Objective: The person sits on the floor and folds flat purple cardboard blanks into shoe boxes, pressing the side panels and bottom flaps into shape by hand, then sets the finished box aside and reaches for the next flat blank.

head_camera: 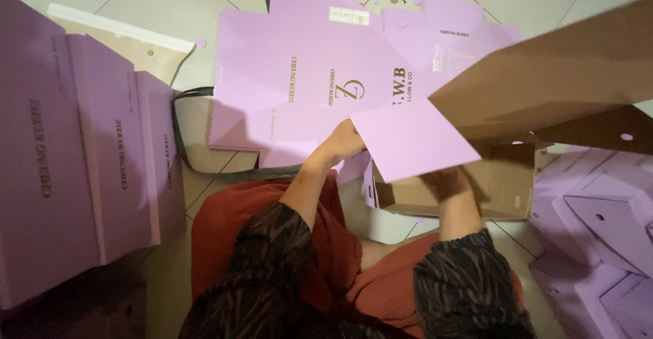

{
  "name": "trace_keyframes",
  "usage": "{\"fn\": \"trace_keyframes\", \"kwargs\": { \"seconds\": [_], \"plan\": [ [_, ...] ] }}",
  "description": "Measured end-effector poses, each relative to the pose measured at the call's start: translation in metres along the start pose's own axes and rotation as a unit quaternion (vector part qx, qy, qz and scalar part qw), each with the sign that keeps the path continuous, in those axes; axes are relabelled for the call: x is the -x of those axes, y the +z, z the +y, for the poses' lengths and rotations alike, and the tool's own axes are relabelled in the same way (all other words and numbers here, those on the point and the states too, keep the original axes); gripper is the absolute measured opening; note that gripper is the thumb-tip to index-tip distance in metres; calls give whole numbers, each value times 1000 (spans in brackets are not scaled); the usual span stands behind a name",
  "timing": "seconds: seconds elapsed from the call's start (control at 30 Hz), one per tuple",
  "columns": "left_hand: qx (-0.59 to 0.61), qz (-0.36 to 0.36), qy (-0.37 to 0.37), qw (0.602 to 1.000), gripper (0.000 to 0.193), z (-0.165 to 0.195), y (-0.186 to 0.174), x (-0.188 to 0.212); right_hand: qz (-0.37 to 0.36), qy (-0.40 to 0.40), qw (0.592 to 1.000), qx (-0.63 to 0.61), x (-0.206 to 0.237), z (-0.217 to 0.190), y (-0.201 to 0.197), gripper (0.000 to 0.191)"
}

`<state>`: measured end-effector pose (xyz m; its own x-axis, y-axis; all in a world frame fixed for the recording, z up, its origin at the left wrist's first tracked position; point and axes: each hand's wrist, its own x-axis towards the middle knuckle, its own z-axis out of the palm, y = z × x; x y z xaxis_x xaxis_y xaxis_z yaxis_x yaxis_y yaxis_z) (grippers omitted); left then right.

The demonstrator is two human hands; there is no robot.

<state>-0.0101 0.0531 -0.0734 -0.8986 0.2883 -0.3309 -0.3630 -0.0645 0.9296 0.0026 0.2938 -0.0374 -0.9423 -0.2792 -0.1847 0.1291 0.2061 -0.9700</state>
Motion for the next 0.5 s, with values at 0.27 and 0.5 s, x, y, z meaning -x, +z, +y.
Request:
{"fn": "trace_keyframes", "kwargs": {
  "seconds": [0.27, 0.5],
  "plan": [
    [-8, -61, -70, 996, 22, -1, -9, -5, 8, -5, 1000, 7, 0, 5, -6, 23],
    [40, -86, -74, 993, 18, 13, -9, 7, 10, -13, 1000, 11, 2, 7, -7, 24]
  ]
}}
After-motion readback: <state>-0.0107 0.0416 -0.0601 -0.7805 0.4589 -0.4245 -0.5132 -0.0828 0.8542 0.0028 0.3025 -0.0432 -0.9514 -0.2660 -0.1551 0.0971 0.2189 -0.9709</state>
